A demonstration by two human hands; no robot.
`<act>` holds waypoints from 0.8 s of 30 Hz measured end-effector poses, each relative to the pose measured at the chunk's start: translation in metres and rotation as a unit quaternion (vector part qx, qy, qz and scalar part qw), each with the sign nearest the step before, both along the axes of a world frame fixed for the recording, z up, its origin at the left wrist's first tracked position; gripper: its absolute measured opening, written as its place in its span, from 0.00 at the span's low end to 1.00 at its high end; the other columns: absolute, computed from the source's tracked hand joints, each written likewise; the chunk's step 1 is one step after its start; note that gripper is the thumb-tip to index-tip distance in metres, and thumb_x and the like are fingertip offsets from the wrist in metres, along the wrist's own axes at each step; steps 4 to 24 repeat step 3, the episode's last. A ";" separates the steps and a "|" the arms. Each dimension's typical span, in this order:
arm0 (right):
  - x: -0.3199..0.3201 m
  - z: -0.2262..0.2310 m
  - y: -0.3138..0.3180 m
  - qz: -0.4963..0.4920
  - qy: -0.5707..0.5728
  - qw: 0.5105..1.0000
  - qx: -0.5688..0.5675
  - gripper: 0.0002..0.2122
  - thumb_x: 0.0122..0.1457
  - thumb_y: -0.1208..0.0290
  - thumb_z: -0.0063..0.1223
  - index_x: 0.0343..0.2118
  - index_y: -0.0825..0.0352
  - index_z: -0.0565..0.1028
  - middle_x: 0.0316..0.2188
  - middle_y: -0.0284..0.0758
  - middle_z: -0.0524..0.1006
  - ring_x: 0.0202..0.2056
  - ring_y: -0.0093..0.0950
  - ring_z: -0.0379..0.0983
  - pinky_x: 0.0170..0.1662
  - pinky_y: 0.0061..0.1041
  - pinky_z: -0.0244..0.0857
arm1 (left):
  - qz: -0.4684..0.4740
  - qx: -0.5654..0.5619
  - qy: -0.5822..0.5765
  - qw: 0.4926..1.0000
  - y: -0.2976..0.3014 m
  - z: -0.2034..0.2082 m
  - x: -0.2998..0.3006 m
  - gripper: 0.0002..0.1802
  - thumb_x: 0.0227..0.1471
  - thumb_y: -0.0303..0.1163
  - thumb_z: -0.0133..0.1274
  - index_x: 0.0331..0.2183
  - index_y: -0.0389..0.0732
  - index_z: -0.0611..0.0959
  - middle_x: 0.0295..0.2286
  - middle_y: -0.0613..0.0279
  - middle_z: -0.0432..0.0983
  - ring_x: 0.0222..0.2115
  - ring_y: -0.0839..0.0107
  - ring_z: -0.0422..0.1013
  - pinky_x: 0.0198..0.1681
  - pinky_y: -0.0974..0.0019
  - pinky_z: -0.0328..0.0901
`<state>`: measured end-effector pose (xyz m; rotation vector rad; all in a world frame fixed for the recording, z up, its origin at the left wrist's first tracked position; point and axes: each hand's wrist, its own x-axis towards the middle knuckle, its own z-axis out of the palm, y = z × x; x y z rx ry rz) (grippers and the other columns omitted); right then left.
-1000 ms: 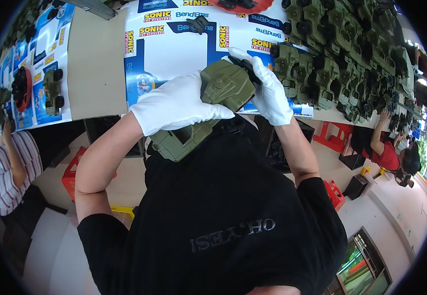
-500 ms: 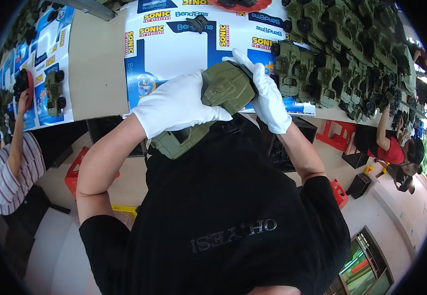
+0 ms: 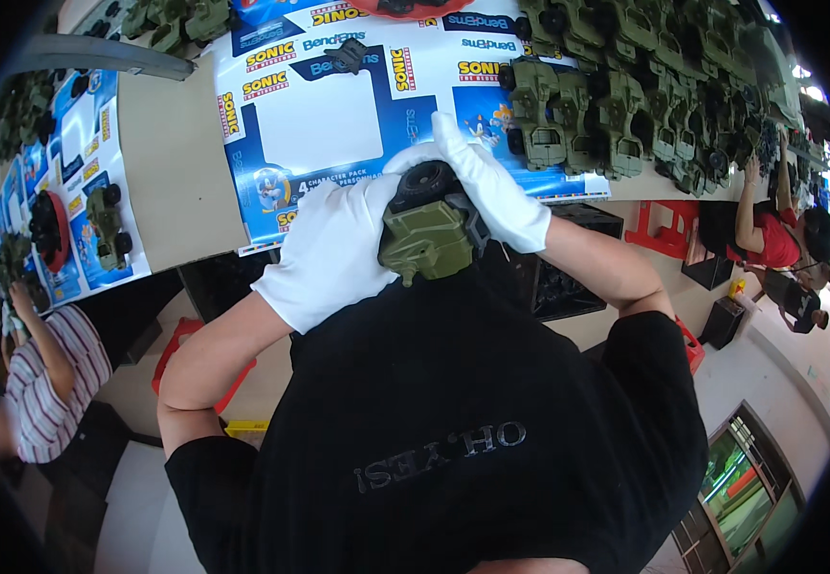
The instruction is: The person puts on white gloves and assembles green toy vehicles at a workbench. They pick up vehicle bodies and wheels, attach the wheels to the bodies, and place the completed units on the table. The process is repeated for multiple vehicles.
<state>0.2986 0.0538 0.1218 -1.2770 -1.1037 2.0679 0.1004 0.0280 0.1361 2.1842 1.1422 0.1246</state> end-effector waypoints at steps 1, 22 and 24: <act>-0.001 -0.007 -0.010 -0.043 0.027 0.999 0.013 0.29 0.66 0.47 0.33 0.36 0.71 0.78 0.36 0.34 0.76 0.41 0.22 0.68 0.50 0.22 0.60 | 0.002 0.046 -0.038 0.998 -0.004 -0.004 -0.002 0.45 0.28 0.31 0.67 0.52 0.38 0.68 0.28 0.56 0.74 0.29 0.56 0.71 0.35 0.58 0.62; -0.008 -0.013 -0.029 -0.106 0.044 0.992 0.046 0.29 0.65 0.45 0.33 0.36 0.71 0.78 0.36 0.35 0.76 0.41 0.22 0.69 0.52 0.21 0.58 | -0.019 0.053 -0.021 0.998 -0.009 -0.006 -0.005 0.48 0.29 0.31 0.67 0.56 0.43 0.66 0.30 0.57 0.75 0.31 0.57 0.71 0.39 0.58 0.61; -0.008 -0.013 -0.029 -0.106 0.044 0.992 0.046 0.29 0.65 0.45 0.33 0.36 0.71 0.78 0.36 0.35 0.76 0.41 0.22 0.69 0.52 0.21 0.58 | -0.019 0.053 -0.021 0.998 -0.009 -0.006 -0.005 0.48 0.29 0.31 0.67 0.56 0.43 0.66 0.30 0.57 0.75 0.31 0.57 0.71 0.39 0.58 0.61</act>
